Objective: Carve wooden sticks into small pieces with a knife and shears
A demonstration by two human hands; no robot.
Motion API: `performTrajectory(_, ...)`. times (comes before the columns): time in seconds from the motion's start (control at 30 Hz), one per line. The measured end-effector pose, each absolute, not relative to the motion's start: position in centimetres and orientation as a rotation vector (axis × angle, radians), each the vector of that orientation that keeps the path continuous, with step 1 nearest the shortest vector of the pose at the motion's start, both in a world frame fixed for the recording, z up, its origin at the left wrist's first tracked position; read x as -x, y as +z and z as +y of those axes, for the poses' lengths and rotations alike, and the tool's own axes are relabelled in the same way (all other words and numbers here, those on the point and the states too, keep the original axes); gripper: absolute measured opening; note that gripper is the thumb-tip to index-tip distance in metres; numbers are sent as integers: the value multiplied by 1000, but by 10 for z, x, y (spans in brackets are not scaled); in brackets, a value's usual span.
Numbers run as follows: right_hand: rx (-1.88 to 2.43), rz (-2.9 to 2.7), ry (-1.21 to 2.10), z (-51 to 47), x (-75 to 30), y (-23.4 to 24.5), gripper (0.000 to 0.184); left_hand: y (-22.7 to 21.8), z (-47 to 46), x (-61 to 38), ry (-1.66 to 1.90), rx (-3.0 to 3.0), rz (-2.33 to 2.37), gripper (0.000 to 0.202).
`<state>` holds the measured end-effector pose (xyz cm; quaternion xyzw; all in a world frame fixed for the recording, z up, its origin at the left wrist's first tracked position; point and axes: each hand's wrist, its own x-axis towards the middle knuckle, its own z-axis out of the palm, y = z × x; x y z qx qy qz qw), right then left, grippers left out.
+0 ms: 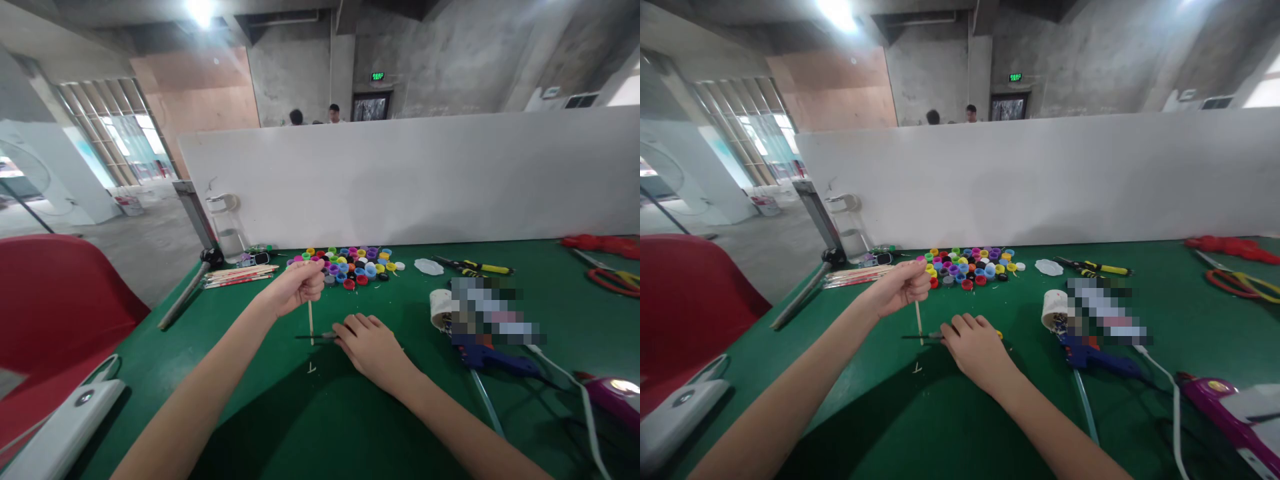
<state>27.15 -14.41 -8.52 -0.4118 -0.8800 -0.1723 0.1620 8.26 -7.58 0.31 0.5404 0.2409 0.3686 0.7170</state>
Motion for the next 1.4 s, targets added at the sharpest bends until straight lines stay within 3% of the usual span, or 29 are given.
performTrajectory(0.33, 1191, -2427, -552, -140, -268, -91, 30, -10, -67, -78, 832, -977, 327, 59)
performTrajectory(0.77, 1003, -2570, -619, -134, -263, -96, 28, -11, -74, -82, 662, -1173, 287, 55)
performTrajectory(1.07, 1105, -2369, -672, -135, -268, -99, 26, -18, -55, -79, 986, -946, 360, 47)
performTrajectory(1.4, 1081, -2472, -565, -127, -270, -95, 30, -26, -44, -72, 985, -878, 339, 52)
